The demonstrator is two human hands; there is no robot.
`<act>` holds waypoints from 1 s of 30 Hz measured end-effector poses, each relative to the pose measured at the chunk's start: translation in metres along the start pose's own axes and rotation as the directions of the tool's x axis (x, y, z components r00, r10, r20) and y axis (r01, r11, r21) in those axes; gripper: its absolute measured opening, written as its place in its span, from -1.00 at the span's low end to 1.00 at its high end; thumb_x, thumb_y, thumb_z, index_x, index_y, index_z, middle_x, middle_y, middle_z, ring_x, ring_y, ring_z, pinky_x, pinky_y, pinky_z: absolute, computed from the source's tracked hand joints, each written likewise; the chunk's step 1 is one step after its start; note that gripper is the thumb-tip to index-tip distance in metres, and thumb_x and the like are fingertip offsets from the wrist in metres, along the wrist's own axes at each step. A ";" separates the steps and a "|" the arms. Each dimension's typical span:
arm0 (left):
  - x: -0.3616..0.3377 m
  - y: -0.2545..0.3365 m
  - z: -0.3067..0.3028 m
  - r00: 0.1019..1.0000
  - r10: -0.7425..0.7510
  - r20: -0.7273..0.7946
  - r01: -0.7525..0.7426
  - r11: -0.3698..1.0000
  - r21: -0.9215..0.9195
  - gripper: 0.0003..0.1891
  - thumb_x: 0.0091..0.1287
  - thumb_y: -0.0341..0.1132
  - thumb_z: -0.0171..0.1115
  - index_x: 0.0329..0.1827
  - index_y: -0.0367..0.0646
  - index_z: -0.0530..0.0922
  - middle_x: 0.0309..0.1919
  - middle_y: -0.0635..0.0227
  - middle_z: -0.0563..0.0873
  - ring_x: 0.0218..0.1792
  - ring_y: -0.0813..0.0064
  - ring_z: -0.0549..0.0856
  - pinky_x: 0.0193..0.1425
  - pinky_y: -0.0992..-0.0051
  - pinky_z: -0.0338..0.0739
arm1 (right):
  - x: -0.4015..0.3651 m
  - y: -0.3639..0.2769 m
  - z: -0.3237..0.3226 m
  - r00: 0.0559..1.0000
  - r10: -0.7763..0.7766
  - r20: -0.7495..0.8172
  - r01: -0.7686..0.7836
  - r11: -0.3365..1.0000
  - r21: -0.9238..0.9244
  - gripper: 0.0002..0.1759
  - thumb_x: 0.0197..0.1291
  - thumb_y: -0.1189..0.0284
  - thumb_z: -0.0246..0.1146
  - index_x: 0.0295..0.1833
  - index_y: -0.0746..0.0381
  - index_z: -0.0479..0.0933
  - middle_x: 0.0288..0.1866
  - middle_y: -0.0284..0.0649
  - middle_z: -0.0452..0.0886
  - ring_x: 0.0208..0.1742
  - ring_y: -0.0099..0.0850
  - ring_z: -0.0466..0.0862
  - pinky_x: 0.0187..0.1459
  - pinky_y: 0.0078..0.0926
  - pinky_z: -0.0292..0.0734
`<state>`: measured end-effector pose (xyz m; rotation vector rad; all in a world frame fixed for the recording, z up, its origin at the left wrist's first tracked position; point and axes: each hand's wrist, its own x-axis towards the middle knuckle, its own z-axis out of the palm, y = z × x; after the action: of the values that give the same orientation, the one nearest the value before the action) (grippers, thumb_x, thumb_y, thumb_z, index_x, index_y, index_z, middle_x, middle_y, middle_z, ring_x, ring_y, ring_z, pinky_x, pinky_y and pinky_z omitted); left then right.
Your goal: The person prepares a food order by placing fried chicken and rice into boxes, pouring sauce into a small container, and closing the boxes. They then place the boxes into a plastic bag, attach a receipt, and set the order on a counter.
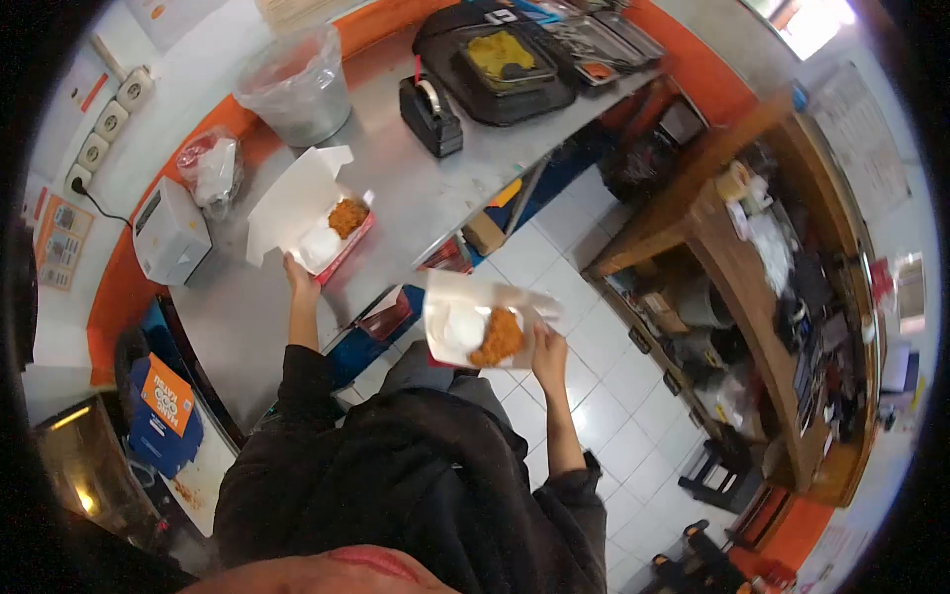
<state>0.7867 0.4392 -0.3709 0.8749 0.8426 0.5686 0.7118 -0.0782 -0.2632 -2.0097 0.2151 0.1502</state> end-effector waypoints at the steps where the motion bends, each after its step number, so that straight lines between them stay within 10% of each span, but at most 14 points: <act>1: 0.003 0.002 0.009 0.995 -0.083 0.061 0.090 0.990 -0.113 -0.40 0.50 0.04 -0.16 0.50 0.01 0.01 0.43 0.19 0.23 0.36 0.22 0.36 0.36 0.18 0.38 | 0.034 -0.014 0.014 0.997 -0.001 0.081 0.005 0.999 -0.049 -0.56 0.43 0.27 0.05 0.06 0.48 0.56 -0.20 -0.09 0.72 -0.17 -0.51 0.61 -0.10 -0.45 0.51; 7: 0.036 0.020 0.080 0.955 -0.115 0.274 0.143 0.986 -0.085 -0.37 0.48 0.07 -0.11 0.51 0.02 0.05 0.41 0.22 0.30 0.39 0.24 0.33 0.44 0.21 0.25 | 0.189 -0.107 0.125 0.913 -0.214 0.346 0.309 0.918 -0.248 -0.59 0.39 0.27 0.06 -0.15 0.48 0.56 -0.43 0.08 0.63 -0.31 -0.44 0.63 -0.24 -0.33 0.49; 10: 0.047 0.048 0.083 0.992 -0.128 -0.024 0.127 0.992 -0.024 -0.39 0.47 0.07 -0.09 0.47 -0.07 0.17 0.40 0.22 0.32 0.39 0.24 0.33 0.44 0.21 0.23 | 0.232 -0.136 0.184 0.820 -0.426 0.381 0.516 0.840 -0.170 -0.61 0.38 0.28 0.06 -0.07 0.43 0.57 -0.35 0.13 0.65 -0.25 -0.32 0.70 -0.19 -0.30 0.51; 12: 0.038 0.056 0.071 0.997 0.065 -0.043 -0.069 0.994 -0.083 -0.39 0.46 0.07 -0.09 0.41 -0.17 0.26 0.32 0.19 0.41 0.31 0.25 0.38 0.42 0.24 0.21 | 0.255 -0.151 0.190 0.792 -0.410 0.453 0.530 0.829 -0.177 -0.63 0.36 0.30 0.06 0.01 0.38 0.57 -0.20 0.16 0.63 -0.11 -0.15 0.65 -0.06 -0.27 0.48; 14: 0.015 0.065 0.051 0.825 0.518 -0.223 -0.366 0.793 0.488 -0.41 0.43 0.01 0.00 0.37 -0.23 0.27 0.22 0.18 0.44 0.22 0.26 0.39 0.37 0.27 0.17 | 0.264 -0.168 0.184 0.730 -0.425 0.536 0.534 0.843 -0.059 -0.63 0.34 0.34 0.05 0.13 0.28 0.56 0.02 0.10 0.62 0.12 -0.07 0.57 0.15 -0.27 0.39; 15: -0.006 0.069 0.053 0.821 0.515 -0.245 -0.348 0.793 0.501 -0.41 0.43 0.01 0.00 0.37 -0.23 0.27 0.22 0.18 0.44 0.22 0.26 0.39 0.37 0.27 0.17 | 0.265 -0.184 0.165 0.682 -0.461 0.568 0.525 0.849 0.058 -0.63 0.35 0.36 0.04 0.17 0.24 0.56 0.08 -0.01 0.63 0.21 -0.16 0.54 0.23 -0.30 0.35; 17: -0.060 0.066 0.089 0.590 0.806 -0.046 -0.535 0.433 0.726 -0.46 0.37 -0.06 0.12 0.32 -0.15 0.33 0.14 0.17 0.44 0.15 0.27 0.35 0.31 0.27 0.12 | 0.264 -0.205 0.135 0.741 -0.418 0.526 0.218 0.890 0.401 -0.65 0.34 0.47 0.05 0.18 0.24 0.54 0.14 -0.14 0.62 0.26 -0.26 0.51 0.31 -0.34 0.30; 18: -0.080 0.059 0.106 0.565 0.818 0.111 -0.603 0.317 0.732 -0.52 0.32 -0.09 0.16 0.23 -0.13 0.41 0.15 0.19 0.43 0.16 0.28 0.34 0.30 0.25 0.11 | 0.266 -0.202 0.131 0.775 -0.351 0.526 -0.151 0.705 0.693 -0.61 0.25 0.58 0.14 0.21 0.25 0.50 0.17 -0.14 0.59 0.22 -0.28 0.53 0.29 -0.35 0.34; 20: -0.111 0.030 0.133 0.551 0.728 0.409 -0.695 0.129 0.707 -0.63 0.24 -0.09 0.25 0.04 -0.05 0.54 0.15 0.25 0.42 0.17 0.30 0.33 0.28 0.20 0.10 | 0.281 -0.184 0.135 0.840 -0.262 0.475 0.036 0.900 0.434 -0.53 0.16 0.65 0.22 0.23 0.22 0.47 0.11 -0.09 0.56 0.17 -0.24 0.54 0.19 -0.32 0.40; 21: -0.121 0.014 0.146 0.558 0.629 0.541 -0.728 0.058 0.683 -0.67 0.20 -0.05 0.29 -0.05 0.01 0.60 0.14 0.30 0.43 0.18 0.31 0.34 0.27 0.17 0.11 | 0.293 -0.152 0.143 0.783 -0.426 0.454 0.429 0.897 0.102 -0.55 0.17 0.62 0.24 0.21 0.20 0.48 0.08 -0.08 0.53 0.11 -0.24 0.53 0.06 -0.41 0.47; 22: -0.126 0.012 0.168 0.544 0.532 0.649 -0.753 -0.031 0.657 -0.74 0.18 -0.06 0.31 -0.15 0.06 0.62 0.14 0.35 0.45 0.19 0.33 0.34 0.26 0.15 0.12 | 0.302 -0.120 0.150 0.666 -0.556 0.498 0.722 0.649 -0.241 -0.58 0.18 0.58 0.25 0.19 0.19 0.49 0.04 -0.06 0.50 0.05 -0.25 0.53 -0.07 -0.50 0.53; 26: -0.102 -0.006 0.185 0.557 0.339 0.758 -0.680 -0.338 0.651 -0.89 0.16 -0.11 0.33 -0.29 0.18 0.66 0.12 0.51 0.50 0.23 0.37 0.35 0.24 0.13 0.15 | 0.277 -0.109 0.151 0.749 -0.578 0.325 0.662 0.675 -0.326 -0.62 0.12 0.52 0.35 0.09 0.13 0.58 -0.05 -0.12 0.42 -0.07 -0.21 0.48 -0.35 -0.45 0.51; 30: -0.101 0.001 0.192 0.590 0.463 0.662 -0.663 -0.189 0.724 -0.94 0.15 -0.16 0.35 -0.37 0.18 0.67 0.08 0.62 0.52 0.20 0.40 0.35 0.24 0.19 0.09 | 0.263 -0.103 0.147 0.698 -0.622 0.354 0.715 0.590 -0.374 -0.65 0.09 0.45 0.38 0.04 0.11 0.62 -0.13 -0.17 0.46 -0.13 -0.23 0.47 -0.14 -0.33 0.39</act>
<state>0.8892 0.2836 -0.2596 2.7073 0.4856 0.6809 0.9896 0.0757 -0.2894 -2.4193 -0.8069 -0.1137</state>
